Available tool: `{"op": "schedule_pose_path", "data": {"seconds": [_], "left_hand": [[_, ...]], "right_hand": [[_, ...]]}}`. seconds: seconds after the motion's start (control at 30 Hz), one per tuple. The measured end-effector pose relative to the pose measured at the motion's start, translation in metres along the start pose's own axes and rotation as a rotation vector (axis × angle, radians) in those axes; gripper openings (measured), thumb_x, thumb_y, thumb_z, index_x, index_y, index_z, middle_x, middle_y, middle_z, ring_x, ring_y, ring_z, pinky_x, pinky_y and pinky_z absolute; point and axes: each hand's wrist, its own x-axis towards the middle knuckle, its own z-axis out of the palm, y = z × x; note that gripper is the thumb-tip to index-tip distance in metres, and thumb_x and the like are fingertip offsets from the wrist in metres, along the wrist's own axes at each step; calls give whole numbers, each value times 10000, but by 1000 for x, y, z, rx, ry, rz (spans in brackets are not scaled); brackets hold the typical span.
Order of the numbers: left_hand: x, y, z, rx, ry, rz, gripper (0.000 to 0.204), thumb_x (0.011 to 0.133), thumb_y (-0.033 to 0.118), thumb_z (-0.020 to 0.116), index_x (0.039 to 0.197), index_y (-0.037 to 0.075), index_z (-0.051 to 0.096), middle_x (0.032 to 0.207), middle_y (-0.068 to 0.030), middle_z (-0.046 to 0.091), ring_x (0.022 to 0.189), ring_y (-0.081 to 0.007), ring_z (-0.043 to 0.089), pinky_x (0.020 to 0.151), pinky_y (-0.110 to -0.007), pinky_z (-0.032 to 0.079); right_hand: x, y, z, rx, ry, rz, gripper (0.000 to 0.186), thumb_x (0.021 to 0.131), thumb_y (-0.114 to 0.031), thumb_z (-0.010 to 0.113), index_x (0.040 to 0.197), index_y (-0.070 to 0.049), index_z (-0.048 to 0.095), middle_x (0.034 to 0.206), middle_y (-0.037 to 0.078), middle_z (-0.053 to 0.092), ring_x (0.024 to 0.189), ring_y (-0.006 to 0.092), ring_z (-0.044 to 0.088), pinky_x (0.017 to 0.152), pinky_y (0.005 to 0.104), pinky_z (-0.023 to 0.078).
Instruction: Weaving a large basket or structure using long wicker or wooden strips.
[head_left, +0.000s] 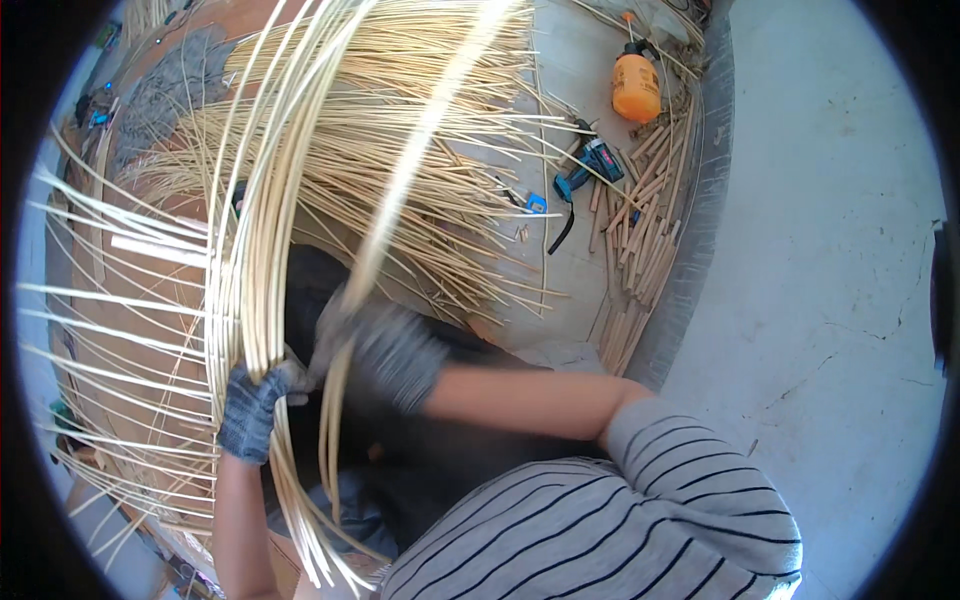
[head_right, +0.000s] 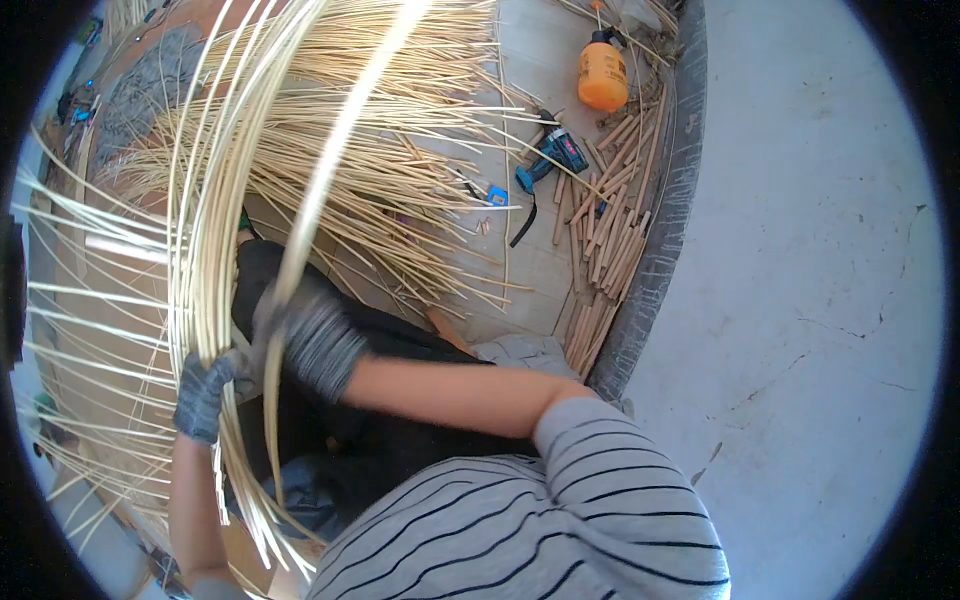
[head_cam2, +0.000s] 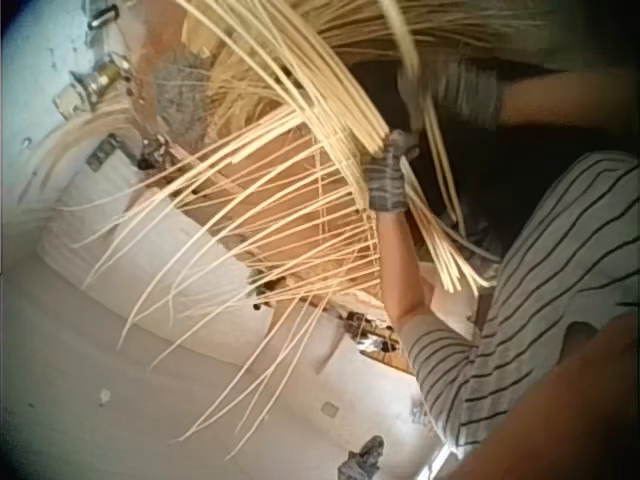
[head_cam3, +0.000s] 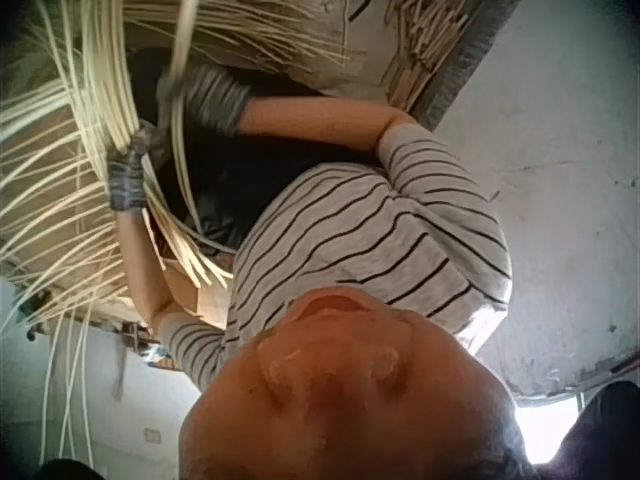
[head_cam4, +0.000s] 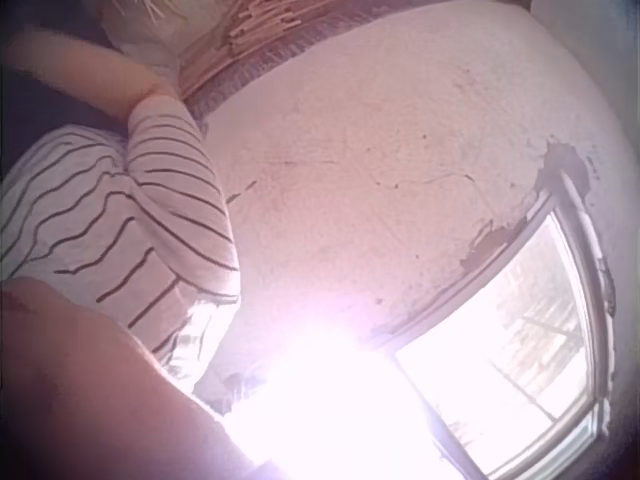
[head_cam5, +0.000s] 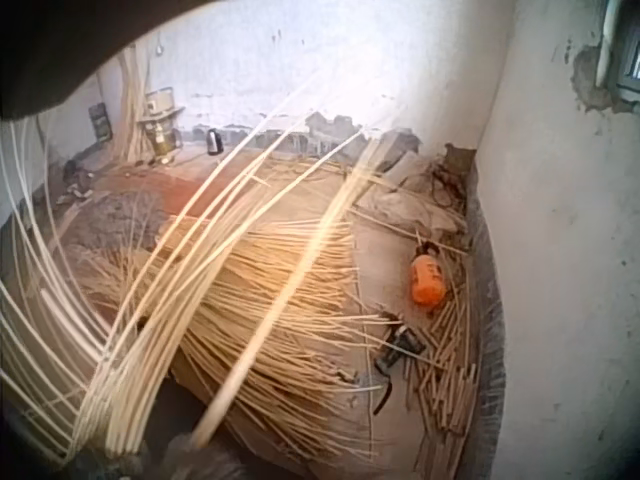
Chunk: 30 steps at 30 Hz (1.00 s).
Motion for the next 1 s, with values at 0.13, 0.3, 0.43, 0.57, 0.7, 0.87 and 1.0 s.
{"op": "schedule_pose_path", "data": {"seconds": [0.13, 0.3, 0.43, 0.57, 0.7, 0.87, 1.0], "left_hand": [[11, -9, 4, 234, -241, 180, 421, 769, 158, 662, 1118, -8, 497, 824, -77, 610, 722, -166, 590, 635, -279, 500], [26, -35, 14, 8, -21, -160, 243, 785, 95, 621, 968, 28, 475, 648, -52, 523, 526, -142, 542, 464, -253, 486], [40, -42, 16, -3, -69, -105, 254, 793, 200, 641, 900, 43, 473, 570, -35, 491, 432, -118, 492, 386, -227, 442], [47, -41, 15, 3, -28, -103, 301, 748, 160, 684, 928, 30, 482, 588, -40, 507, 442, -121, 511, 382, -225, 443], [51, -39, 15, 21, -2, -145, 355, 712, 127, 704, 962, 18, 478, 609, -39, 509, 434, -127, 510, 388, -227, 451], [54, -37, 16, 64, -20, -169, 369, 710, 126, 708, 973, 9, 477, 614, -38, 507, 436, -128, 511, 391, -227, 453], [55, -36, 16, 49, -23, -150, 387, 701, 131, 722, 975, 8, 479, 625, -40, 514, 448, -128, 519, 397, -224, 459]], "right_hand": [[-43, 15, 93, -52, -645, 453, 260, 842, -269, 511, 915, -38, 605, 852, 160, 613, 831, 292, 592, 752, 375, 467], [-2, 66, 4, -34, -1226, 270, 272, 785, -257, 555, 945, -49, 630, 908, 153, 624, 894, 282, 593, 754, 382, 476], [75, 153, -183, -937, -480, 149, 202, 823, -187, 536, 915, -29, 621, 857, 113, 650, 724, 223, 631, 563, 345, 501], [87, 213, -370, -1427, 600, 653, 181, 812, -181, 497, 920, -81, 602, 787, 157, 610, 705, 293, 575, 618, 420, 456], [39, 236, -486, -1702, 445, 1047, 465, 814, -149, 456, 1273, -109, 391, 1275, 151, 447, 1141, 341, 461, 933, 400, 407], [-5, 252, -526, -1590, 336, 1147, 656, 802, -298, 560, 1369, -200, 244, 1338, 206, 353, 1221, 347, 369, 1014, 369, 334], [1, 243, -521, -1649, 327, 1199, 409, 836, -263, 501, 1225, -159, 428, 1121, 201, 544, 1010, 349, 540, 818, 424, 442]]}}
